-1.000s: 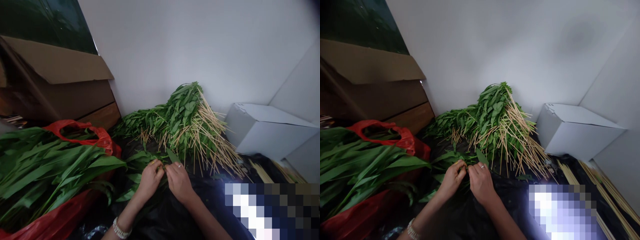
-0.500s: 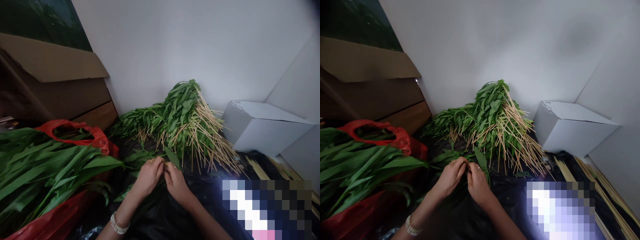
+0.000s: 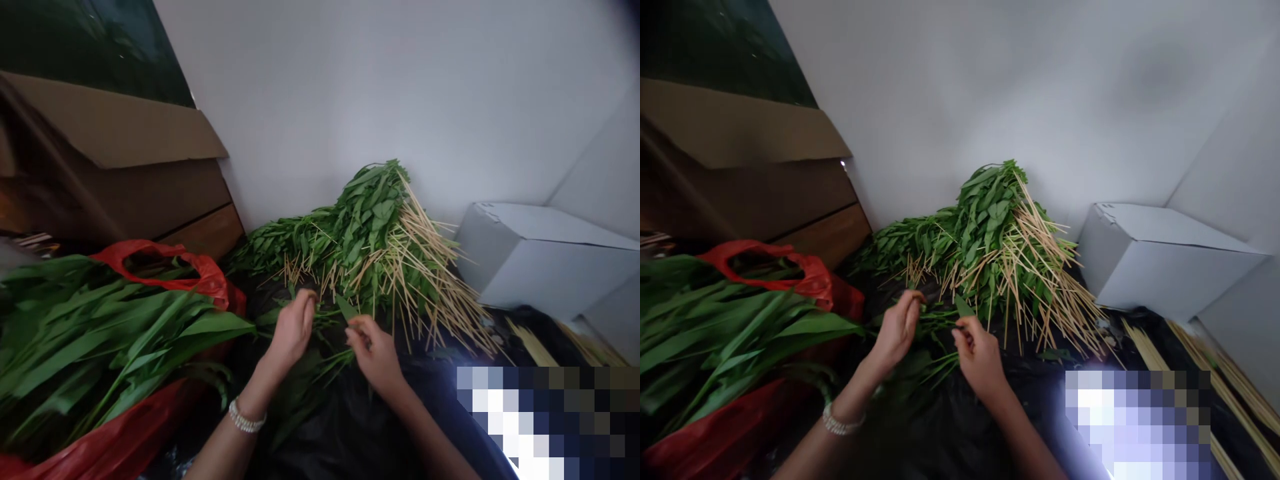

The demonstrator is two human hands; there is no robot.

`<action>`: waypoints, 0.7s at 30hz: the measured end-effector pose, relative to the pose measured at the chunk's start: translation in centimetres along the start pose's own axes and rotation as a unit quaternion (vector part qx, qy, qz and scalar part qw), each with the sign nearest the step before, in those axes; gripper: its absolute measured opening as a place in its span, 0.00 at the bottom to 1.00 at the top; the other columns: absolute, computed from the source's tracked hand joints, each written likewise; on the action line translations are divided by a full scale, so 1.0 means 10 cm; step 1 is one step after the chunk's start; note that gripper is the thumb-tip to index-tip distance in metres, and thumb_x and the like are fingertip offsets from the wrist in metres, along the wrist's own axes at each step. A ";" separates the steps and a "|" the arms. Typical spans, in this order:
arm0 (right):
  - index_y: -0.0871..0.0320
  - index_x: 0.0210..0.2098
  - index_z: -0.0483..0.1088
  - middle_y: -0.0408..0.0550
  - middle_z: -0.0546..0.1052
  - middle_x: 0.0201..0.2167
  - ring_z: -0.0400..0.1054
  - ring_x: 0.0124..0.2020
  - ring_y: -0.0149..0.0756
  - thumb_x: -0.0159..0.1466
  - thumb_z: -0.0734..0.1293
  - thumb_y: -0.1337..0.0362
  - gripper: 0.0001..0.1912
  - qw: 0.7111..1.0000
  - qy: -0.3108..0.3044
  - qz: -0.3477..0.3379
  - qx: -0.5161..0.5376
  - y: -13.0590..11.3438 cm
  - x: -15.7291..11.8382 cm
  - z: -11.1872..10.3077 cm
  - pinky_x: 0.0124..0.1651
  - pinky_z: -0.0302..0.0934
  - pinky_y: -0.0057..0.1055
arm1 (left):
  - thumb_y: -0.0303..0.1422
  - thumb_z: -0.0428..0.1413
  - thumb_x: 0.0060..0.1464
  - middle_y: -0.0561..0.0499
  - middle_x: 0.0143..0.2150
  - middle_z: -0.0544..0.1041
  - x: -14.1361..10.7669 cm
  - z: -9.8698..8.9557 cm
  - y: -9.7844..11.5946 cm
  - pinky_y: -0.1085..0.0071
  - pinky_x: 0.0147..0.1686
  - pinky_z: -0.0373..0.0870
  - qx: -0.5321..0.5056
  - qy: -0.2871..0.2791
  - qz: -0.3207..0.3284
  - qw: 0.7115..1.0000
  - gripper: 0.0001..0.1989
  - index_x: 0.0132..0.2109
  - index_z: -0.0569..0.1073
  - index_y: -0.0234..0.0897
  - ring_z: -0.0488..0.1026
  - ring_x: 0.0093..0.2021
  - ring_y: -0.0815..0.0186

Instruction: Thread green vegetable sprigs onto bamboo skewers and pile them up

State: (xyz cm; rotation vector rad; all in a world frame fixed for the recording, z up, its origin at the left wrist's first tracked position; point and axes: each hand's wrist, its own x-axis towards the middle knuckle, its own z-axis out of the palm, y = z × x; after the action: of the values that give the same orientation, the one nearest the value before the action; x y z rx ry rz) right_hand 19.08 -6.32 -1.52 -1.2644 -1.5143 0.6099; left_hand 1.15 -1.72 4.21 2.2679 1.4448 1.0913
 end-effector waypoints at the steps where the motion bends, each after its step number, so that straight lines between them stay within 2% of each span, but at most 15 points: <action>1: 0.54 0.38 0.67 0.44 0.76 0.25 0.72 0.27 0.34 0.66 0.60 0.58 0.08 1.000 0.000 0.003 -0.005 0.01 0.02 -0.04 0.31 0.62 0.27 | 0.35 0.39 0.67 0.55 0.29 0.71 0.08 -0.13 0.01 0.75 0.32 0.64 -0.002 0.041 -0.014 0.999 0.13 0.42 0.67 0.38 0.70 0.28 0.70; 3: 0.54 0.36 0.68 0.44 0.76 0.24 0.71 0.26 0.34 0.66 0.59 0.57 0.10 1.000 -0.008 0.005 -0.016 0.02 0.05 -0.11 0.30 0.62 0.27 | 0.35 0.40 0.67 0.55 0.29 0.71 0.25 -0.38 0.06 0.75 0.32 0.64 0.016 0.121 -0.022 0.992 0.13 0.43 0.68 0.38 0.69 0.28 0.70; 5: 0.54 0.35 0.69 0.43 0.75 0.23 0.70 0.24 0.34 0.66 0.59 0.57 0.11 0.999 -0.026 0.001 -0.030 0.03 0.07 -0.16 0.30 0.61 0.28 | 0.36 0.41 0.67 0.52 0.33 0.74 0.38 -0.52 0.11 0.73 0.35 0.64 0.070 0.159 -0.002 0.985 0.14 0.44 0.69 0.38 0.71 0.32 0.68; 7: 0.54 0.34 0.70 0.42 0.74 0.22 0.69 0.24 0.34 0.66 0.60 0.57 0.11 0.998 -0.048 -0.008 -0.049 0.05 0.08 -0.20 0.29 0.59 0.28 | 0.37 0.44 0.66 0.48 0.39 0.76 0.46 -0.48 0.12 0.71 0.39 0.65 0.139 0.115 0.034 0.983 0.13 0.47 0.70 0.37 0.73 0.38 0.65; 9: 0.53 0.34 0.71 0.41 0.74 0.22 0.69 0.24 0.34 0.65 0.60 0.58 0.10 0.995 -0.067 -0.017 -0.072 0.09 0.10 -0.24 0.30 0.58 0.28 | 0.42 0.50 0.63 0.46 0.42 0.77 0.47 -0.29 0.06 0.69 0.41 0.65 0.188 0.004 0.072 0.980 0.16 0.52 0.70 0.38 0.74 0.42 0.60; 12: 0.54 0.34 0.72 0.42 0.75 0.24 0.70 0.26 0.34 0.65 0.59 0.60 0.11 0.991 -0.081 -0.026 -0.106 0.17 0.13 -0.31 0.32 0.59 0.28 | 0.47 0.61 0.52 0.42 0.49 0.76 0.39 0.11 -0.15 0.65 0.45 0.67 0.207 -0.146 0.091 0.963 0.32 0.60 0.64 0.38 0.72 0.48 0.55; 14: 0.55 0.35 0.73 0.43 0.77 0.28 0.71 0.29 0.35 0.65 0.59 0.63 0.11 0.988 -0.086 -0.031 -0.128 0.23 0.16 -0.34 0.35 0.60 0.29 | 0.43 0.68 0.43 0.42 0.48 0.77 0.31 0.30 -0.32 0.61 0.47 0.67 0.212 -0.178 0.087 0.957 0.38 0.60 0.65 0.38 0.71 0.50 0.52; 16: 0.55 0.35 0.74 0.45 0.77 0.31 0.71 0.34 0.37 0.64 0.61 0.65 0.10 0.983 -0.094 -0.040 -0.149 0.28 0.16 -0.35 0.38 0.61 0.31 | 0.38 0.69 0.41 0.41 0.49 0.76 0.26 0.37 -0.44 0.57 0.49 0.66 0.216 -0.188 0.078 0.955 0.40 0.61 0.65 0.39 0.69 0.52 0.49; 18: 0.54 0.34 0.75 0.45 0.77 0.32 0.70 0.38 0.39 0.61 0.64 0.68 0.07 0.978 -0.109 -0.055 -0.170 0.31 0.15 -0.33 0.42 0.60 0.33 | 0.33 0.66 0.45 0.40 0.53 0.74 0.24 0.34 -0.49 0.54 0.51 0.64 0.219 -0.184 0.069 0.956 0.39 0.63 0.62 0.41 0.67 0.56 0.49; 21: 0.52 0.31 0.75 0.45 0.76 0.32 0.68 0.40 0.42 0.55 0.67 0.72 0.09 0.969 -0.136 -0.078 -0.192 0.34 0.10 -0.28 0.44 0.58 0.36 | 0.29 0.62 0.49 0.41 0.57 0.72 0.21 0.21 -0.43 0.55 0.54 0.61 0.197 -0.162 0.057 0.965 0.36 0.65 0.60 0.42 0.63 0.60 0.52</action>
State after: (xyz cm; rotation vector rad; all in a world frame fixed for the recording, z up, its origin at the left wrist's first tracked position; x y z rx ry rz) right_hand 23.04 -4.93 -3.10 -1.3719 -2.0121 0.4083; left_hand 0.18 2.59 1.34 2.6688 1.5099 0.4483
